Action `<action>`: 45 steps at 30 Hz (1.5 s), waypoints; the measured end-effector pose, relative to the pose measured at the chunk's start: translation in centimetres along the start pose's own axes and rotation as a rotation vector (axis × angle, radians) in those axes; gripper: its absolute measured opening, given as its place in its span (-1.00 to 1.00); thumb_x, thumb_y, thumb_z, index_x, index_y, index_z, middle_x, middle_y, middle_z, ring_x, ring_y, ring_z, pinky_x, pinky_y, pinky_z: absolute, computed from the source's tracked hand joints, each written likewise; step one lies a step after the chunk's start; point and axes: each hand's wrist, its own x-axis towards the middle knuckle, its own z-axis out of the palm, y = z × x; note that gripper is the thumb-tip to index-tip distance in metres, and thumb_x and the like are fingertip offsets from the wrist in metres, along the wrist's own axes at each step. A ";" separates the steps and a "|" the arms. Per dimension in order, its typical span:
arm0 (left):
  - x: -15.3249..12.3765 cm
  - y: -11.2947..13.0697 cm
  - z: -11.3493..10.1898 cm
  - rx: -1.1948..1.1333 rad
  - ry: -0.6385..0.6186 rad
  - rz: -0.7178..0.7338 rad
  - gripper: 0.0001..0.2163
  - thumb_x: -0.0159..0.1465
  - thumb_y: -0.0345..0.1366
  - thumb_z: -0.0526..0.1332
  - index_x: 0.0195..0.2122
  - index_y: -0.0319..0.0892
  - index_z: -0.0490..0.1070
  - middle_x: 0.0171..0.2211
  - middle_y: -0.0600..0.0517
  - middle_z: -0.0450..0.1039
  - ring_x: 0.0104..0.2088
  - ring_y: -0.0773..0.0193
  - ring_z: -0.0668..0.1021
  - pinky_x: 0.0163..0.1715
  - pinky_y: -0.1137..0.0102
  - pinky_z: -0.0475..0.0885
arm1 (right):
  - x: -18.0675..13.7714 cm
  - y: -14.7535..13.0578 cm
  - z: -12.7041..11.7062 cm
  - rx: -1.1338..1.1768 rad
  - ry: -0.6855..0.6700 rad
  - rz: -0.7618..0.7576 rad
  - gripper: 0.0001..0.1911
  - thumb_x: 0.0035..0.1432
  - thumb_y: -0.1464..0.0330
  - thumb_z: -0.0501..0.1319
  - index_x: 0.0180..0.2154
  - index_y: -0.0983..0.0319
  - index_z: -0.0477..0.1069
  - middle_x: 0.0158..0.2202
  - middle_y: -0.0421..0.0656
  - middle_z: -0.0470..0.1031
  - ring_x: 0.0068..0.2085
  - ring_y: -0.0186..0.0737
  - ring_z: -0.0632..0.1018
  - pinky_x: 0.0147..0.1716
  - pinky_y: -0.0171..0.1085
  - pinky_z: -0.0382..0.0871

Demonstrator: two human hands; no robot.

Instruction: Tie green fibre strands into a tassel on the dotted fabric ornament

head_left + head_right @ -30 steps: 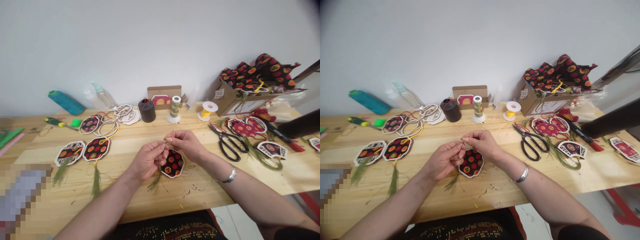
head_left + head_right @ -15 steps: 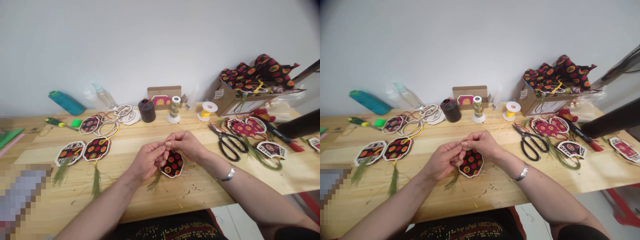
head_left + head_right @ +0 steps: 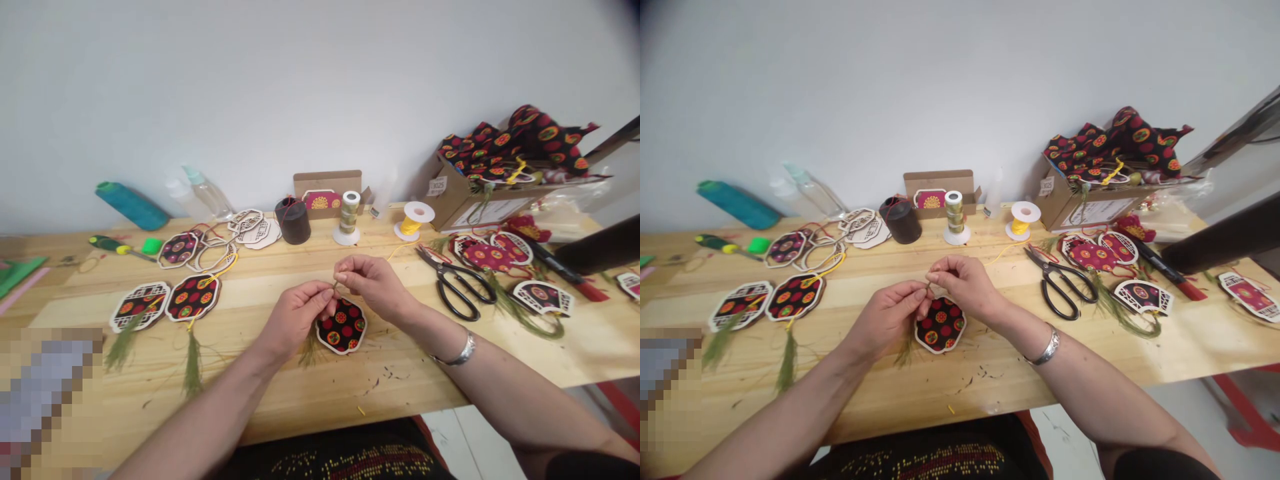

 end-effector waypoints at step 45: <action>0.3 0.2 -0.2 -0.450 -0.040 -0.314 -0.78 0.08 -0.28 0.29 -0.60 -0.28 0.34 -0.79 0.20 0.09 -0.76 0.60 0.12 -0.77 0.65 -0.06 | -2.2 -1.6 0.6 -0.498 -0.422 -0.270 -0.87 0.12 0.55 0.04 -0.41 0.25 0.29 -0.53 -0.26 0.37 -0.53 -0.46 0.37 -0.51 -0.43 0.28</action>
